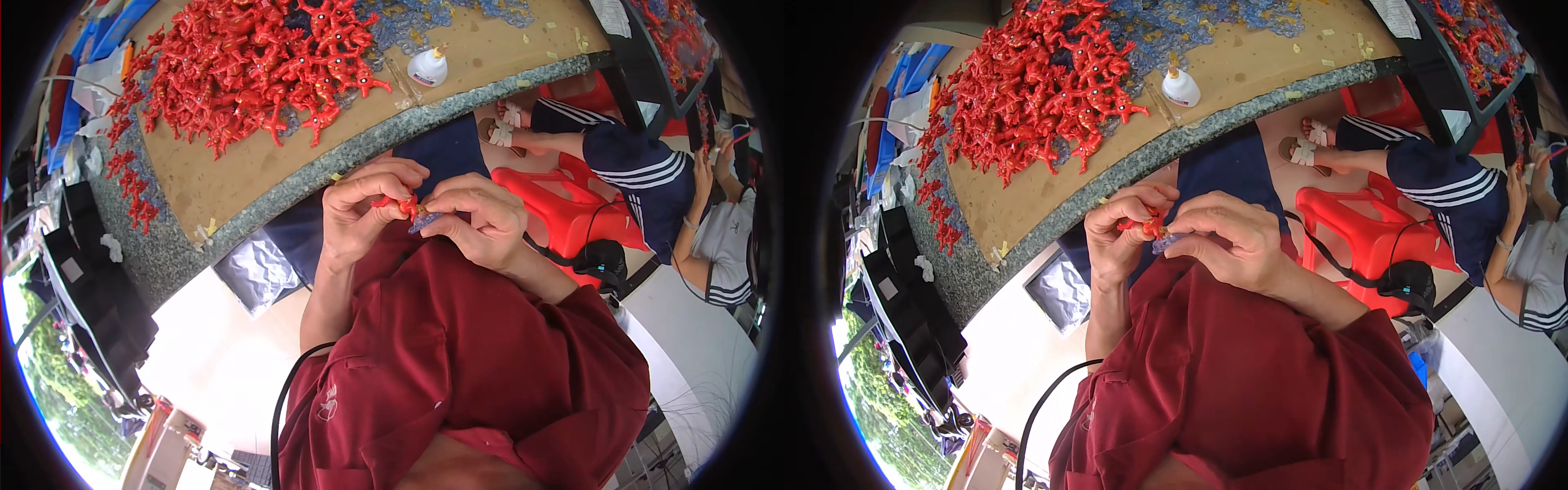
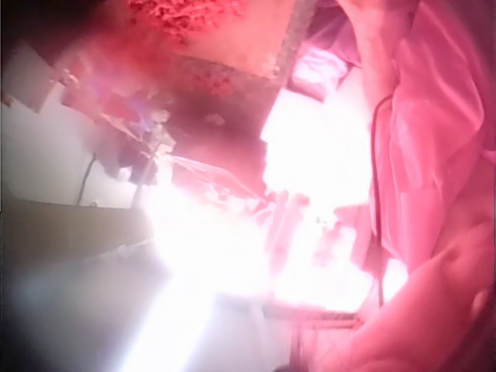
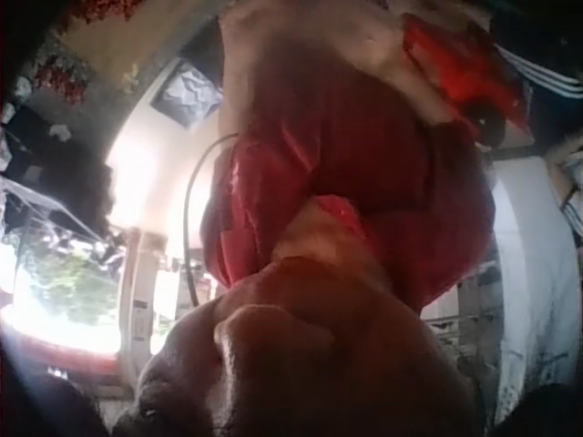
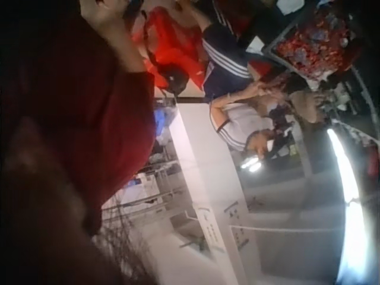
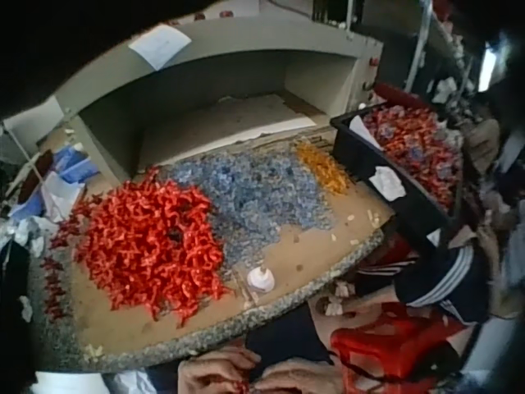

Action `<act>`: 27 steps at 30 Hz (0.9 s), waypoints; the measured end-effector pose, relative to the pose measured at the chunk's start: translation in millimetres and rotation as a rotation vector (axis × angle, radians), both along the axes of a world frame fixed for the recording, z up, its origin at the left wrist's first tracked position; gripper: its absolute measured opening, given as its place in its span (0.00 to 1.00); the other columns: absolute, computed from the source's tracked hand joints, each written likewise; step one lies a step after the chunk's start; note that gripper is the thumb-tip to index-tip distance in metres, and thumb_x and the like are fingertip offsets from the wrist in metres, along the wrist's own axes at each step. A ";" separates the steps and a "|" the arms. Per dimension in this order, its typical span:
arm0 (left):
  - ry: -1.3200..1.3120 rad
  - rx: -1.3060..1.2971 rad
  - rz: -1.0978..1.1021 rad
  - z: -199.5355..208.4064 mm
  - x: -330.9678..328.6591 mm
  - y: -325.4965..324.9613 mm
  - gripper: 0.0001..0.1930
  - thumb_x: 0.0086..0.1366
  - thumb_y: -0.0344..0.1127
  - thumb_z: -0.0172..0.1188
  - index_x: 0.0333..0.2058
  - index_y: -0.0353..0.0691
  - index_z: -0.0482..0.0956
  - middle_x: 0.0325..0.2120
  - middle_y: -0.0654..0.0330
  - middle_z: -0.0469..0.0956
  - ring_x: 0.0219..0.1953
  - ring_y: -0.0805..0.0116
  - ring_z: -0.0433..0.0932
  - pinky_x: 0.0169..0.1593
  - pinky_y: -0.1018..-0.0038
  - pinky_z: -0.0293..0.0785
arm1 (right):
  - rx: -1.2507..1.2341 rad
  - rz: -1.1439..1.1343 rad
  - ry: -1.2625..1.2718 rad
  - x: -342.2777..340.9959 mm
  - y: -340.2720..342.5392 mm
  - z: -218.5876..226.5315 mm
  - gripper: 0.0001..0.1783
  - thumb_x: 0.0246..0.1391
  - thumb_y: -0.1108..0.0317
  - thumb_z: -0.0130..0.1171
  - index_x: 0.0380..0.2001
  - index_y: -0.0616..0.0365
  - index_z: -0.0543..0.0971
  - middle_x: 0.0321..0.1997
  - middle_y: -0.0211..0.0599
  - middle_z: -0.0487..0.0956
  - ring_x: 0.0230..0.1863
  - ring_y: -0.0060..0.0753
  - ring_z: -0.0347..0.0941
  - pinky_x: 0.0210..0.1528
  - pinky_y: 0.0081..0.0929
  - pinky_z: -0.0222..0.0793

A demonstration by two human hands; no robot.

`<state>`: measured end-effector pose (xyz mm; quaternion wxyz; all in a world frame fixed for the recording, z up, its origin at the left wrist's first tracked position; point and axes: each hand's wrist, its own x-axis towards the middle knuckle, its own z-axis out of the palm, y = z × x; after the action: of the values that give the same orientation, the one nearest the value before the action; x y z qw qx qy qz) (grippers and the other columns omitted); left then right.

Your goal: The person assembles toy figurines by applying glue to each figurine from a bottle and attaching a plastic base piece by hand.

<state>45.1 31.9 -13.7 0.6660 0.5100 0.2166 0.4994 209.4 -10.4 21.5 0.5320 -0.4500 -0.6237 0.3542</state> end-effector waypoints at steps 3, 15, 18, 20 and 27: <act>-0.026 -0.063 -0.013 0.9 2.4 -0.3 0.09 0.49 0.32 0.63 0.28 0.34 0.76 0.31 0.54 0.76 0.40 0.57 0.74 0.45 0.64 0.68 | 0.007 -0.012 -0.016 -0.4 0.9 -1.0 0.13 0.32 0.74 0.68 0.26 0.61 0.78 0.27 0.35 0.77 0.23 0.22 0.72 0.23 0.17 0.67; 0.205 0.183 0.101 12.2 3.5 -2.9 0.08 0.48 0.30 0.63 0.26 0.33 0.76 0.31 0.55 0.77 0.39 0.58 0.75 0.47 0.64 0.68 | 0.084 -0.035 0.048 1.1 -2.5 -7.1 0.14 0.29 0.75 0.69 0.26 0.61 0.78 0.27 0.37 0.77 0.25 0.28 0.74 0.24 0.19 0.69; 0.268 0.255 0.127 15.4 6.8 -2.2 0.07 0.48 0.30 0.63 0.26 0.34 0.76 0.31 0.55 0.77 0.38 0.59 0.76 0.47 0.64 0.68 | 0.106 -0.026 0.052 3.4 -1.9 -11.6 0.14 0.29 0.76 0.69 0.26 0.61 0.78 0.26 0.37 0.77 0.25 0.28 0.74 0.25 0.20 0.69; 0.261 0.263 0.148 17.8 9.1 -1.6 0.07 0.48 0.29 0.63 0.26 0.34 0.76 0.31 0.55 0.77 0.38 0.59 0.76 0.46 0.65 0.68 | 0.115 -0.021 0.066 3.1 -1.5 -11.6 0.14 0.29 0.76 0.68 0.25 0.61 0.78 0.26 0.37 0.77 0.25 0.29 0.74 0.25 0.20 0.69; 0.301 0.262 0.192 27.4 7.1 -1.7 0.07 0.48 0.30 0.63 0.26 0.34 0.76 0.30 0.56 0.77 0.37 0.60 0.76 0.45 0.66 0.69 | 0.015 0.013 0.241 -0.7 -0.6 -12.9 0.14 0.30 0.77 0.68 0.26 0.64 0.77 0.28 0.40 0.77 0.28 0.28 0.74 0.29 0.19 0.69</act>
<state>52.2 30.3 13.7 0.5036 0.6382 0.2944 0.5024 208.6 -10.9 8.6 0.6041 -0.3964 -0.5608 0.4043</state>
